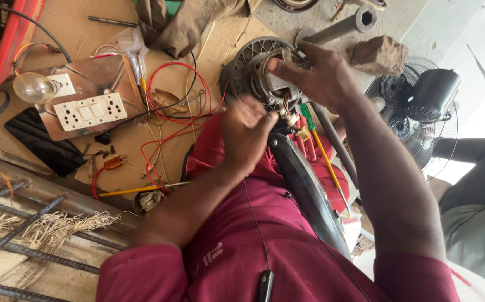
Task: The person disassembles a ceiling fan motor, removes the stator, and uses a screwdriver to adjust the internal windings. They then reassemble the motor components and secure them with screws.
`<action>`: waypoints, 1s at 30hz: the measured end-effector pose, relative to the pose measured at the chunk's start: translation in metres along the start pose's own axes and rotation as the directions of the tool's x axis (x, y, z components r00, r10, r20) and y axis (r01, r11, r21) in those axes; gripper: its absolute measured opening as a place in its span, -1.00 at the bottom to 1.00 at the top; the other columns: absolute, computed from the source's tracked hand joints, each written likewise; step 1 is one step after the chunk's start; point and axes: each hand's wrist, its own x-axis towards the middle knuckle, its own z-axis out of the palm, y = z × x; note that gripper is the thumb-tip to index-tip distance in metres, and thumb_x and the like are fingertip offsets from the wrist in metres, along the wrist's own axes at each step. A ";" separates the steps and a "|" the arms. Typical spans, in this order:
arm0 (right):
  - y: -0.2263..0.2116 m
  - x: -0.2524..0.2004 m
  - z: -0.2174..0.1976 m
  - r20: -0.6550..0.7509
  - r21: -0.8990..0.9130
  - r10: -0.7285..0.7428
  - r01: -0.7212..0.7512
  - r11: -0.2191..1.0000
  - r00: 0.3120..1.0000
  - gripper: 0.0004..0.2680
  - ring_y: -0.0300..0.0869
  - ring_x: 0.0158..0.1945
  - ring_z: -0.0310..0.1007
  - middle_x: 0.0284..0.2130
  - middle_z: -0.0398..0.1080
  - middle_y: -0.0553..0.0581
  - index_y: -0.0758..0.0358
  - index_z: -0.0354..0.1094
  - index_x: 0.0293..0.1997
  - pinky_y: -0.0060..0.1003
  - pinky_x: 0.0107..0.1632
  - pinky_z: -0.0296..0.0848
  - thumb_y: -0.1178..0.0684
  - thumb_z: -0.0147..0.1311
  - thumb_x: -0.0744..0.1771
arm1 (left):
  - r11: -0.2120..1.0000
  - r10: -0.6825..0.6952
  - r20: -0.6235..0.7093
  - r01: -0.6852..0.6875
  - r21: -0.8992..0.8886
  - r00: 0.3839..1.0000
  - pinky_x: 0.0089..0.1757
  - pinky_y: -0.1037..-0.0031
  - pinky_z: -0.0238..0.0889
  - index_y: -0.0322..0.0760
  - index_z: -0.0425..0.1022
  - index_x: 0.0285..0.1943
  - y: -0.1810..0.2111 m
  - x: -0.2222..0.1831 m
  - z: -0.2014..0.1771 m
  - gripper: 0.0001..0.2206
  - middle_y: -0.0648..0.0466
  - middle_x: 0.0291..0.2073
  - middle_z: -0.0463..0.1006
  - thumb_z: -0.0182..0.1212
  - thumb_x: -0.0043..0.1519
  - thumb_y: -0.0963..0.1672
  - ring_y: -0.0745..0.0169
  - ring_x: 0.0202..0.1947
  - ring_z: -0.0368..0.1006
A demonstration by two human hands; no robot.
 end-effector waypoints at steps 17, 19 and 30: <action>-0.051 0.012 0.008 0.001 -0.307 -0.028 0.026 0.951 1.000 -0.48 -0.01 -0.27 0.53 -0.26 0.54 0.20 0.11 0.49 0.06 -0.13 -0.24 0.52 -0.27 0.38 0.08 | 0.837 -0.524 0.056 0.527 -0.148 0.850 -0.44 0.49 0.43 -0.23 0.51 -0.30 0.054 0.009 0.004 -0.91 0.14 -0.50 0.52 0.28 0.20 -0.14 0.39 -0.52 0.45; -0.050 0.007 0.003 -0.001 -0.307 -0.007 0.007 0.952 1.000 -0.44 -0.02 -0.27 0.53 -0.24 0.54 0.21 0.11 0.49 0.12 -0.12 -0.21 0.53 -0.30 0.39 0.08 | 0.896 -0.427 0.031 0.428 -0.119 0.904 -0.44 0.53 0.35 -0.33 0.50 -0.29 0.050 -0.002 0.014 -0.83 0.09 -0.48 0.53 0.32 0.27 -0.12 0.38 -0.54 0.41; -0.056 -0.003 -0.016 -0.011 -0.156 0.080 -0.081 0.984 0.997 -0.31 0.05 -0.09 0.59 -0.12 0.54 0.27 0.23 0.37 0.21 -0.10 0.03 0.54 -0.38 0.35 0.06 | 0.856 -0.302 0.269 0.385 -0.344 0.914 -0.06 0.51 0.38 -0.38 0.42 0.19 0.068 -0.020 0.017 -0.63 0.05 -0.09 0.59 0.35 0.20 -0.26 0.37 -0.13 0.49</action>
